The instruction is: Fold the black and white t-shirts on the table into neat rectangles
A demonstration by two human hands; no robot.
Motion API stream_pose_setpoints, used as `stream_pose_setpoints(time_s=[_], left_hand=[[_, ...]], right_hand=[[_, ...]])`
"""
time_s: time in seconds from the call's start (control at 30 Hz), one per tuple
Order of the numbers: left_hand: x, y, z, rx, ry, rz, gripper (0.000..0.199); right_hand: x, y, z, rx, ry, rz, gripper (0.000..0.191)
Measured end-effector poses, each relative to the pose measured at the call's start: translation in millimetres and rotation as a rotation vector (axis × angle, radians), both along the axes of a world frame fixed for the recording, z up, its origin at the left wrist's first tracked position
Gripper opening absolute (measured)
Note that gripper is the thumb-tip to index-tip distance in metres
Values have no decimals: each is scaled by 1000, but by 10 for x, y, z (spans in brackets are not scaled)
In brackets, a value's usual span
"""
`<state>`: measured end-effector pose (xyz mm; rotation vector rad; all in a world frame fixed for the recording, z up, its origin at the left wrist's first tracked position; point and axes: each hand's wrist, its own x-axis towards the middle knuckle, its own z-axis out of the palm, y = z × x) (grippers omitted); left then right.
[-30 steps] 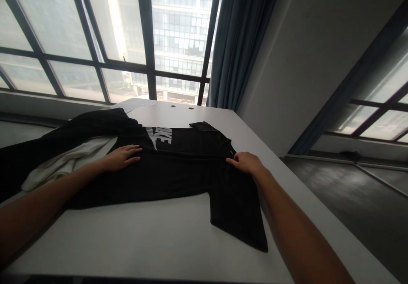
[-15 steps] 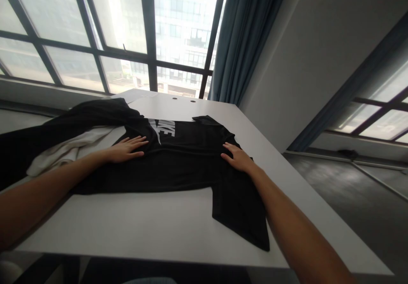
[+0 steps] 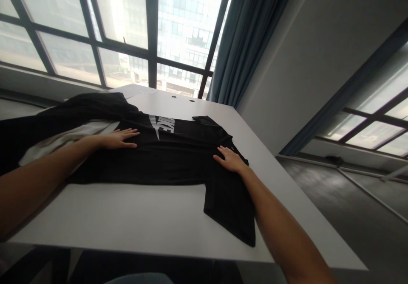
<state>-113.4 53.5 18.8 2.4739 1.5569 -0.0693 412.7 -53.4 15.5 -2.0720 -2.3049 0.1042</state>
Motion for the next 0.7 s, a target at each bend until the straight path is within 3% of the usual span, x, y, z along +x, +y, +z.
stream_pose_setpoints(time_s=[0.13,0.23,0.37,0.53,0.7], left_hand=[[0,-185,224,-96,114,-44,119],[41,-303,283,-50,99,-96,116],[162,-342,150,39,-13,-129,93],[207,-245,-70,65,-31,-105,86],[247,-327,41,60,21,-95,86]], right_hand=[[-108,-75,166,43,-61,36,76],[-170,-114,222,89,-65,78,71],[-171,-99,119,131,32,164,72],[-93,-31,1,-33,82,153,78],[-75,-63,135,-132,34,74,94]])
